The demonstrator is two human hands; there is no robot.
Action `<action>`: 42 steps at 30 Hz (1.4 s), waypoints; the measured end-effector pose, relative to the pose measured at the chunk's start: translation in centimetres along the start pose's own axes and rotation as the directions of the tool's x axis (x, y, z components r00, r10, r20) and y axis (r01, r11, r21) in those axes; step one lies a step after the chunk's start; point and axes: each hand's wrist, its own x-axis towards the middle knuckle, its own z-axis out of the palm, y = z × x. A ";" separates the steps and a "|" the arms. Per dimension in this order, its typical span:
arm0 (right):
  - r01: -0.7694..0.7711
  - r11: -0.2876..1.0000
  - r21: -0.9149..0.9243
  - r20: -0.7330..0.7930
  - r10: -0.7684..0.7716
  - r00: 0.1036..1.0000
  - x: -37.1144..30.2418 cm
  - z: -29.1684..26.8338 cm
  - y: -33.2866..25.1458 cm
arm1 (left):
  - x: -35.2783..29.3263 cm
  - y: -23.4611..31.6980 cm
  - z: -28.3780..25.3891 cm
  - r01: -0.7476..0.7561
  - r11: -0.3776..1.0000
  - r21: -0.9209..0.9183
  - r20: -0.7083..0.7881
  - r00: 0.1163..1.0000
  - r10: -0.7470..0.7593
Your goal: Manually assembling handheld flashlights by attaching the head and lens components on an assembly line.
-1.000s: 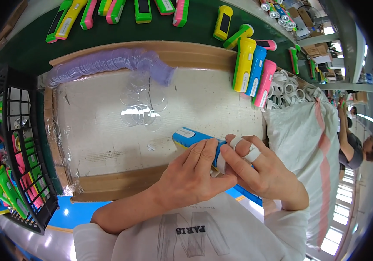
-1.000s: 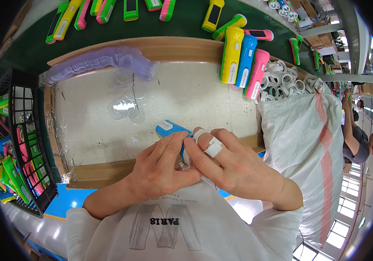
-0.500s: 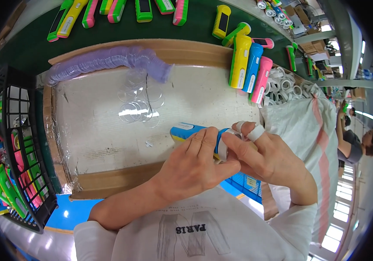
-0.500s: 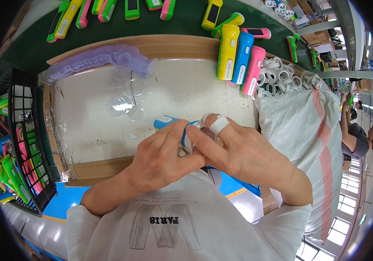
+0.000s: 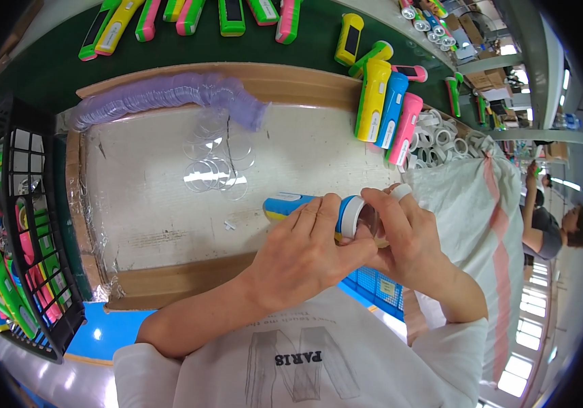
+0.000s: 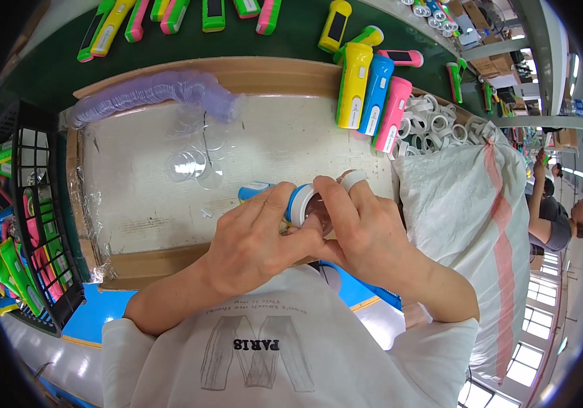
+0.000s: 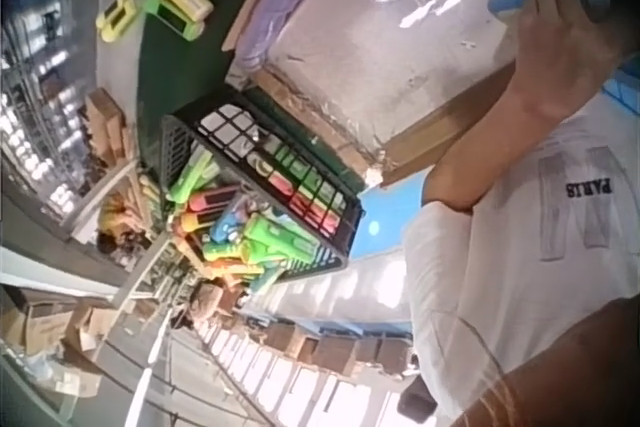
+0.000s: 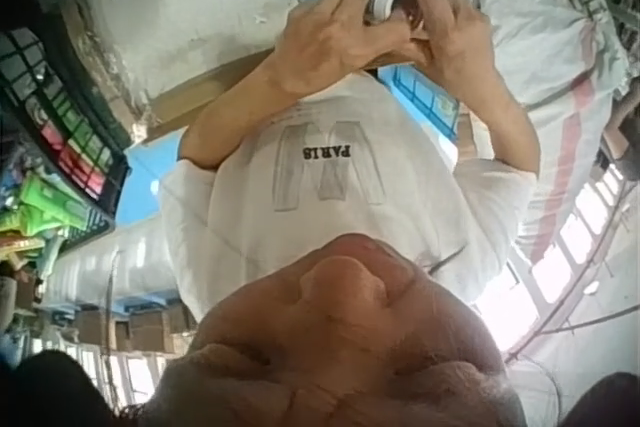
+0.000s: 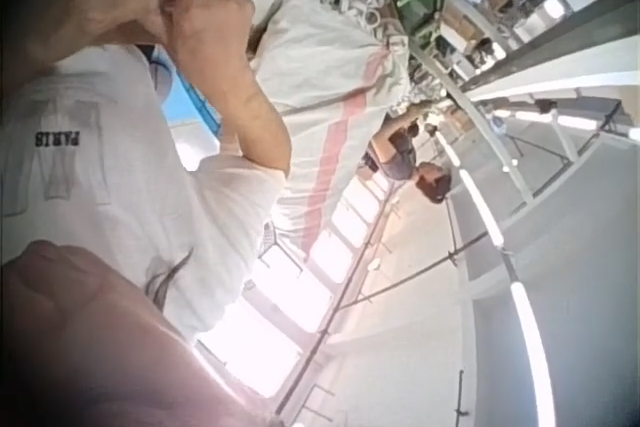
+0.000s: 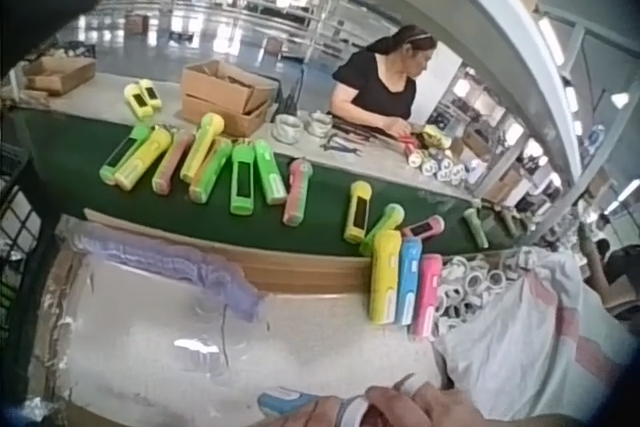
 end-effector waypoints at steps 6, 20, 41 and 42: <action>0.200 0.980 -0.007 0.142 -0.197 0.970 1.3 -1.7 0.4 | 0.1 -0.2 -1.0 -0.044 0.999 -0.024 0.033 0.998 0.044; 0.026 0.989 0.148 -0.005 -0.025 1.000 -0.5 0.3 0.6 | 0.4 0.1 0.5 -0.027 0.998 0.058 0.005 1.000 0.027; 0.297 0.955 -0.024 -0.255 -0.293 0.922 1.3 2.5 4.8 | 1.9 -5.2 2.1 0.227 0.880 -0.418 0.271 0.955 -0.118; 0.360 0.931 -0.056 -0.282 -0.360 0.889 2.0 2.9 4.8 | 2.1 -5.5 2.4 0.350 0.866 -0.358 0.428 0.886 -0.180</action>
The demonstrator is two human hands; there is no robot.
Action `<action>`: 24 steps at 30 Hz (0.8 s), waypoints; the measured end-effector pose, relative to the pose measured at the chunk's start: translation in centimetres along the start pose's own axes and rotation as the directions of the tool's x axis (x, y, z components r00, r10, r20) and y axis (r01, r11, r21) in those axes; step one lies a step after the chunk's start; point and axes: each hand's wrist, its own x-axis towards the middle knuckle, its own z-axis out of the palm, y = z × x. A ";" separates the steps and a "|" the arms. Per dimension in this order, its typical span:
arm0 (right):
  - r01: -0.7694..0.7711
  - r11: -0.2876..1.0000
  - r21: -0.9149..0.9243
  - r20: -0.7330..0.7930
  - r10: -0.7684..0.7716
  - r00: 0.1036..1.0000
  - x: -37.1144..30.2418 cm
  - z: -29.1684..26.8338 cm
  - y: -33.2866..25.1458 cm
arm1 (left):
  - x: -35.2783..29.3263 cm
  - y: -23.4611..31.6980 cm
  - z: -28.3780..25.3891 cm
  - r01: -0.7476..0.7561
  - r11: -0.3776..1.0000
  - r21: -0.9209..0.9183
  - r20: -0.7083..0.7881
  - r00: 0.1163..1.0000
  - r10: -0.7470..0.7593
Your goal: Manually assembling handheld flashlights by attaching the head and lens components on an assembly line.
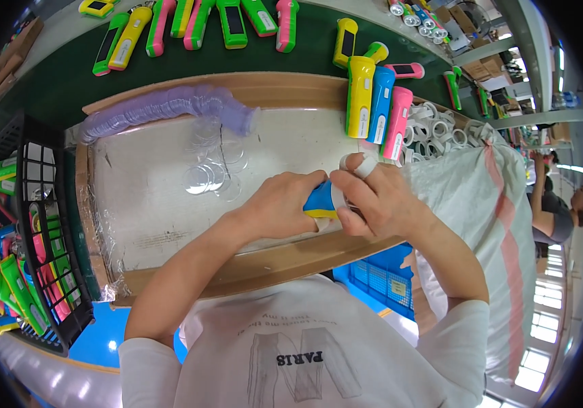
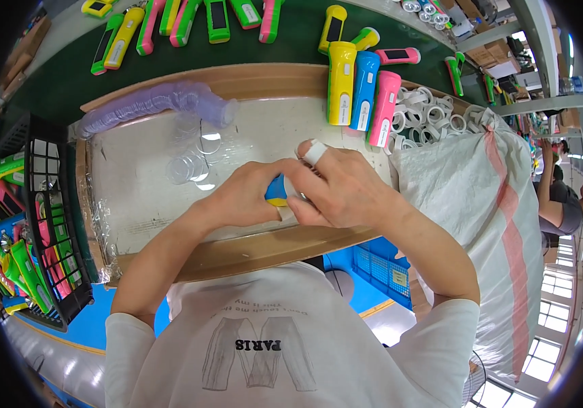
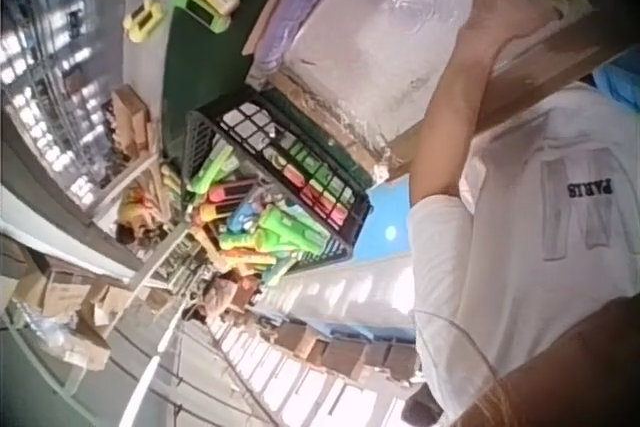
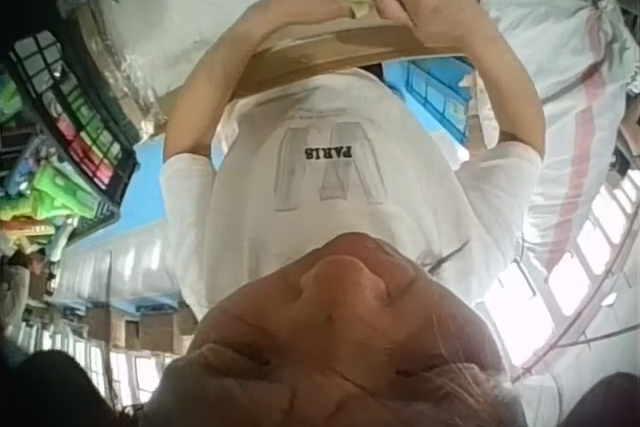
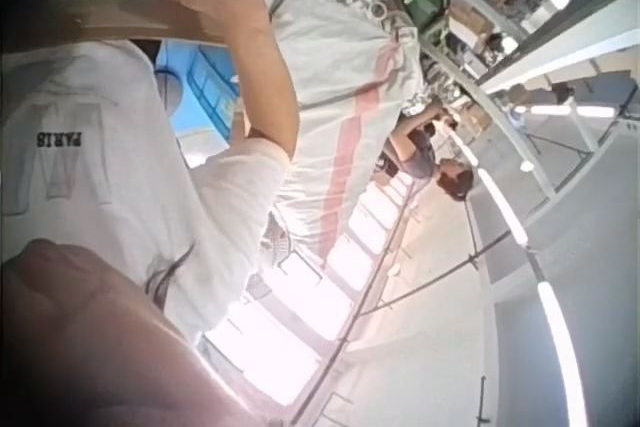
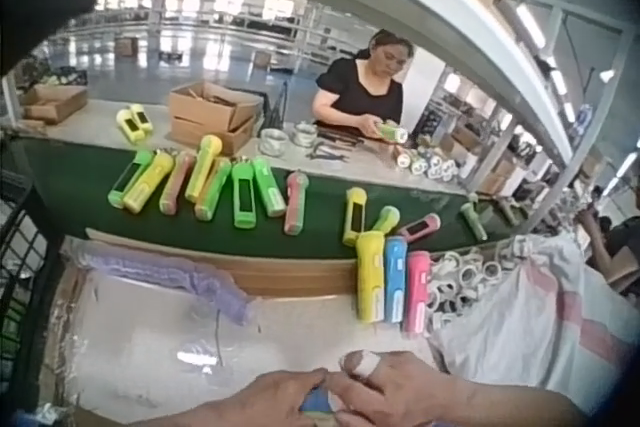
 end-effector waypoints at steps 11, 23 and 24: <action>-0.792 0.099 0.603 0.431 0.795 0.427 4.2 3.3 3.2 | 2.4 1.8 -3.0 0.216 0.638 0.739 -0.186 0.976 -0.114; -0.662 0.580 0.475 -0.093 0.781 0.618 1.7 8.2 5.4 | 4.2 1.6 -1.8 0.216 0.671 0.709 -0.099 0.973 -0.208; -0.663 0.534 0.524 -0.036 0.792 0.609 1.6 8.1 5.5 | 4.2 1.5 -1.7 0.182 0.651 0.737 -0.097 0.982 -0.165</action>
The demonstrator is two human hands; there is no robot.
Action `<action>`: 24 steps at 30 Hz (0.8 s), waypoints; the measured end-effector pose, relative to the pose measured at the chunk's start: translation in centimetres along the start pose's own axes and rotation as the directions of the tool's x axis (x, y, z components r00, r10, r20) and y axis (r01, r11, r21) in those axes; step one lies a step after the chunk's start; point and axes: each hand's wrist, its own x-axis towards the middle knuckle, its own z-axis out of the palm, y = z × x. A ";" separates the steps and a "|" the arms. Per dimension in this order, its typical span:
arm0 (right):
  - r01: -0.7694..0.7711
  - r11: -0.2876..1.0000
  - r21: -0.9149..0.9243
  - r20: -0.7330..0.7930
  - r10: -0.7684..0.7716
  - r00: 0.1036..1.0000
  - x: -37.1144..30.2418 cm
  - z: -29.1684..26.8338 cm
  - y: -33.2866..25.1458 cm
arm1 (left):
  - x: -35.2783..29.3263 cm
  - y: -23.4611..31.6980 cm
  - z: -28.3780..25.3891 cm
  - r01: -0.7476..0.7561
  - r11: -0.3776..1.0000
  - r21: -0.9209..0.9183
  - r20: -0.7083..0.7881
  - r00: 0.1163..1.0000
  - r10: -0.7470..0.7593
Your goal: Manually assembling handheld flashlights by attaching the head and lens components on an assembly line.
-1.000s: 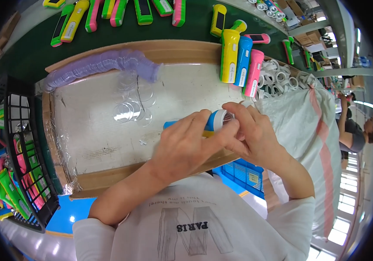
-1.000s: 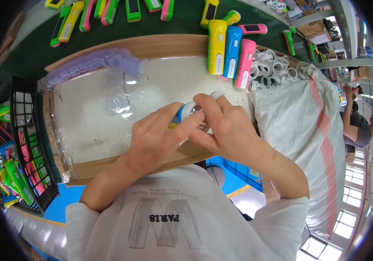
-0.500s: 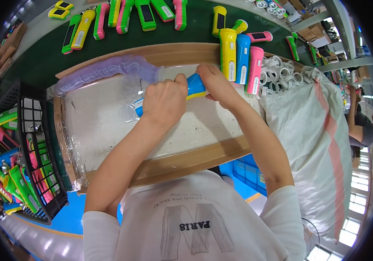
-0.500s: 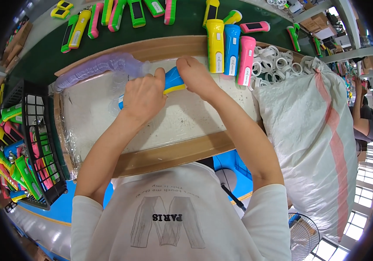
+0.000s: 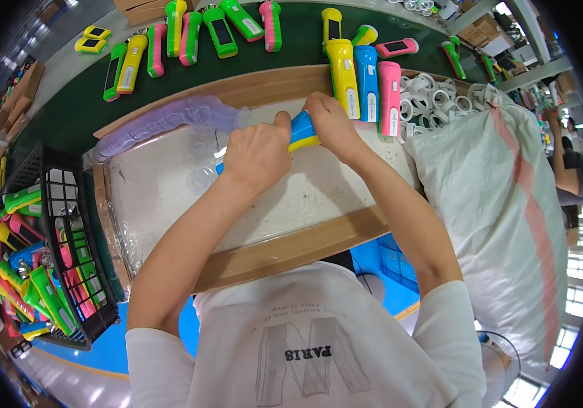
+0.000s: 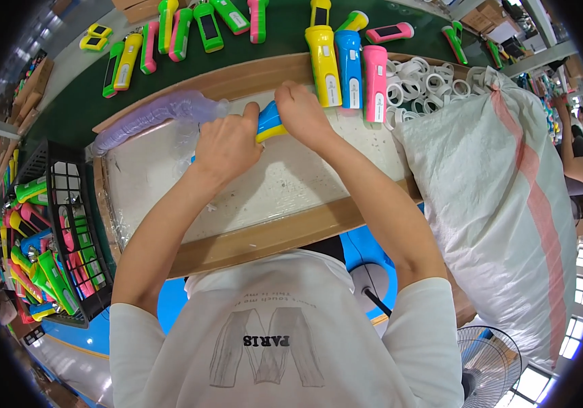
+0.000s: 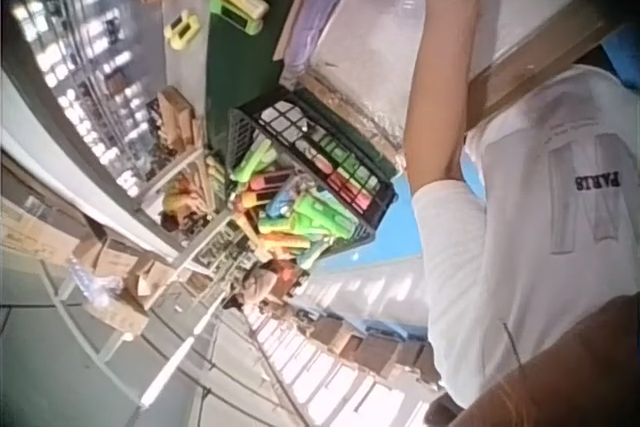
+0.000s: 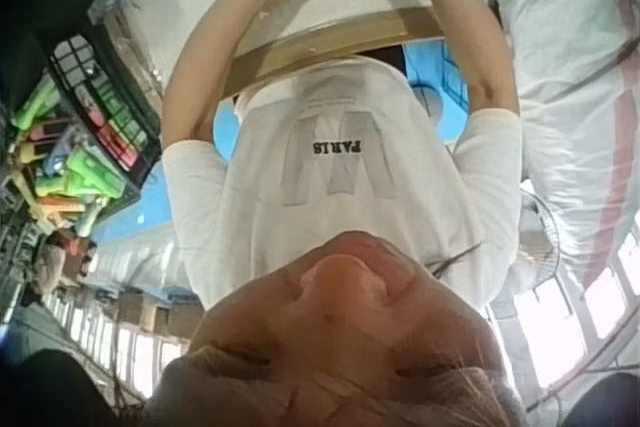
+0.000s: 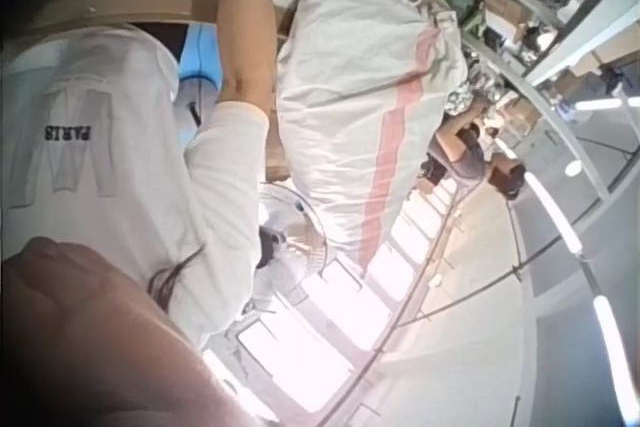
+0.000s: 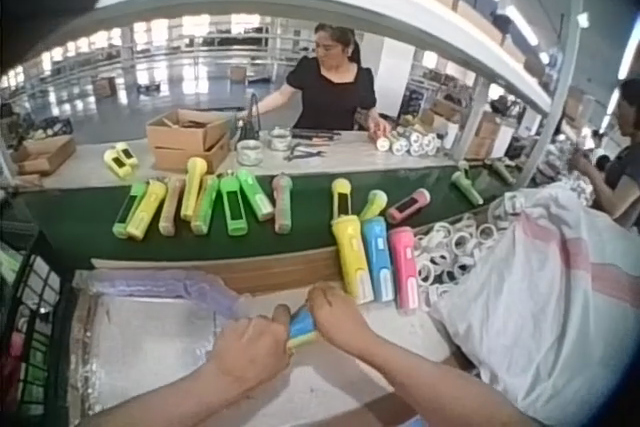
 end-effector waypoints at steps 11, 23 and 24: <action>0.420 0.901 0.110 0.136 -0.432 0.892 -4.5 -4.5 -4.2 | -6.3 1.4 -1.8 0.254 0.516 -0.818 0.343 0.936 0.082; 0.079 0.996 -0.037 -0.065 -0.081 0.995 2.4 0.3 -1.5 | -0.8 -0.7 0.3 0.146 0.963 -0.228 0.026 0.989 -0.144; 0.106 0.994 -0.005 -0.073 -0.106 0.992 2.4 -0.1 -1.7 | -0.8 -0.3 0.1 0.132 0.968 -0.214 0.021 0.991 -0.131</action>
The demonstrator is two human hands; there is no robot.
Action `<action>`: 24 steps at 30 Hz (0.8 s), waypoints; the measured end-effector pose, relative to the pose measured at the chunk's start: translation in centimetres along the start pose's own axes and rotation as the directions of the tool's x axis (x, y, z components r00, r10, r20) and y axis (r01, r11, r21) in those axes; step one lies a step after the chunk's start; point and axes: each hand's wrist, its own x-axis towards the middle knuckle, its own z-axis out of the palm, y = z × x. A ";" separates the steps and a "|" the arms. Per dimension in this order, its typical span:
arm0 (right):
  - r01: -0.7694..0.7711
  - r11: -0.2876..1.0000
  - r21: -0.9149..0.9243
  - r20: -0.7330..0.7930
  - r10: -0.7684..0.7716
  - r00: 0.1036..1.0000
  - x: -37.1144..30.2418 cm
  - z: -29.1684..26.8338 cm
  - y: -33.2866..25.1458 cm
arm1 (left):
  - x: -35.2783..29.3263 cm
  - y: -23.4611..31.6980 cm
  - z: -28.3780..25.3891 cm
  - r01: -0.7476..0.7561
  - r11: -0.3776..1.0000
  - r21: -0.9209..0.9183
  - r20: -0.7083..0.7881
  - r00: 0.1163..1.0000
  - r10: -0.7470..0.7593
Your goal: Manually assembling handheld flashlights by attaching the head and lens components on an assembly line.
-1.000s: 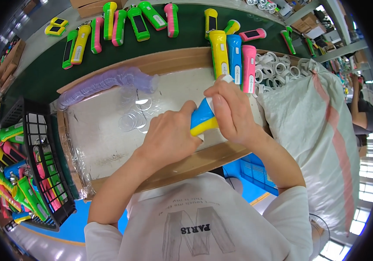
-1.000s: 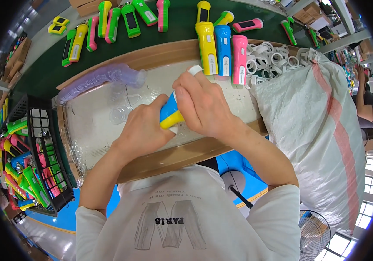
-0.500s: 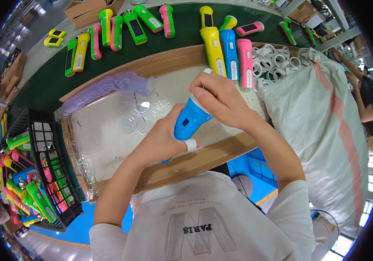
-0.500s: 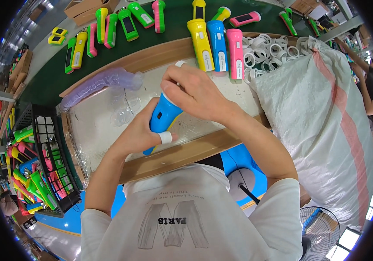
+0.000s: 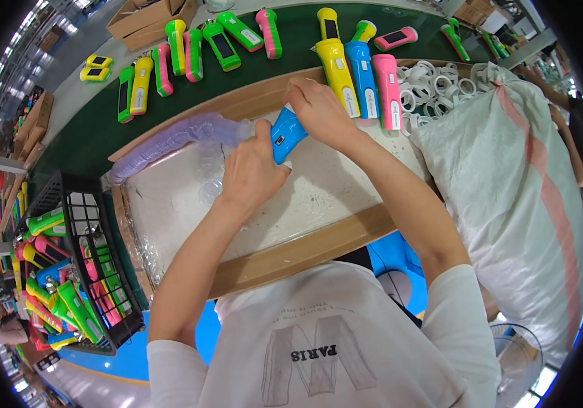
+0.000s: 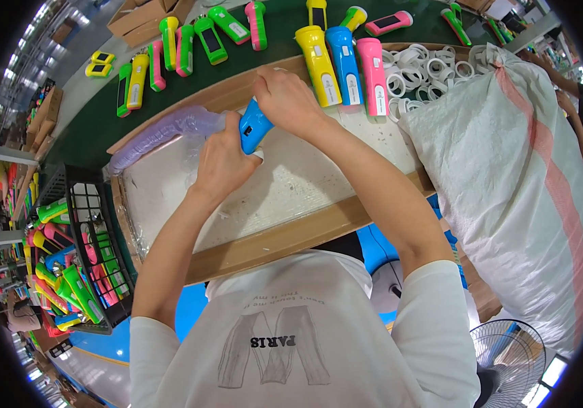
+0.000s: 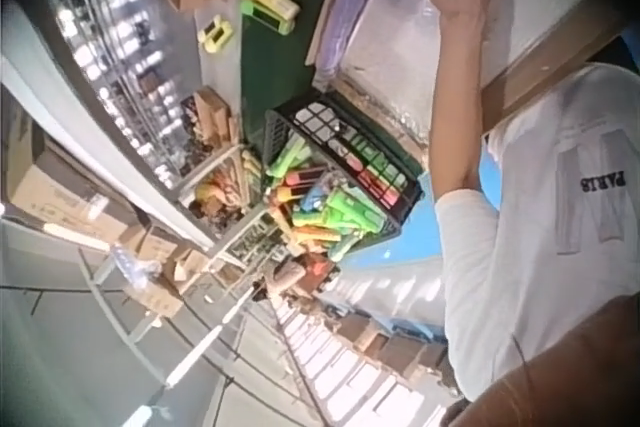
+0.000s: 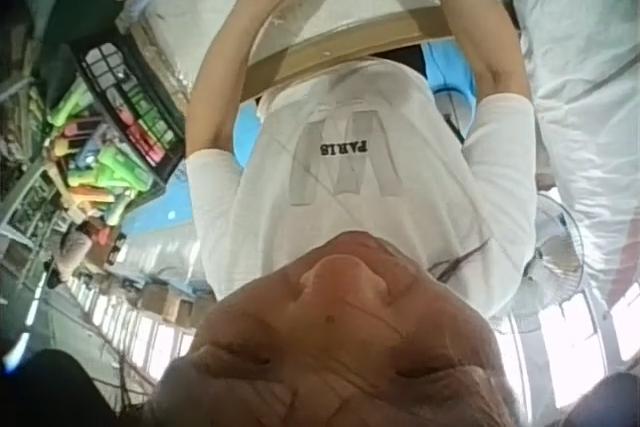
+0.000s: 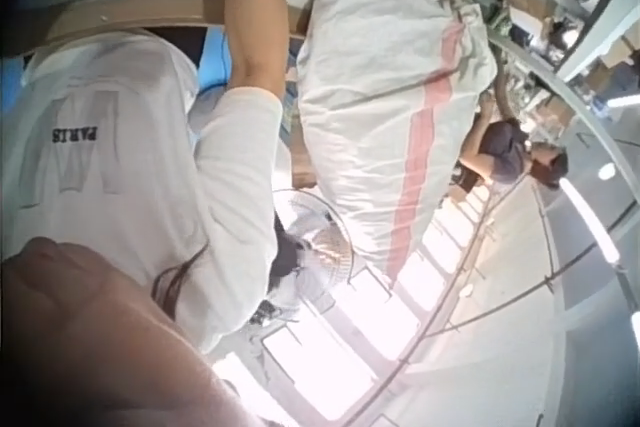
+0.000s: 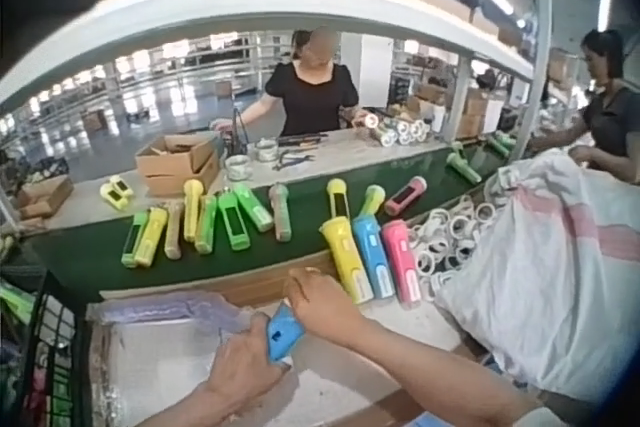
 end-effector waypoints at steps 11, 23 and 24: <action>-0.224 0.817 0.531 0.198 0.137 0.971 -3.6 -4.3 -1.6 | -3.1 3.0 -1.3 0.133 0.844 -0.520 0.196 0.980 -0.034; -0.153 0.819 0.553 0.137 0.091 0.986 -5.4 -4.4 0.5 | -1.4 0.4 -0.4 0.562 -0.177 -0.808 0.531 0.825 0.196; -0.045 0.953 0.299 -0.021 0.053 0.998 -5.6 -4.3 1.6 | 0.5 0.6 -0.7 0.507 0.083 -0.858 0.510 0.860 0.024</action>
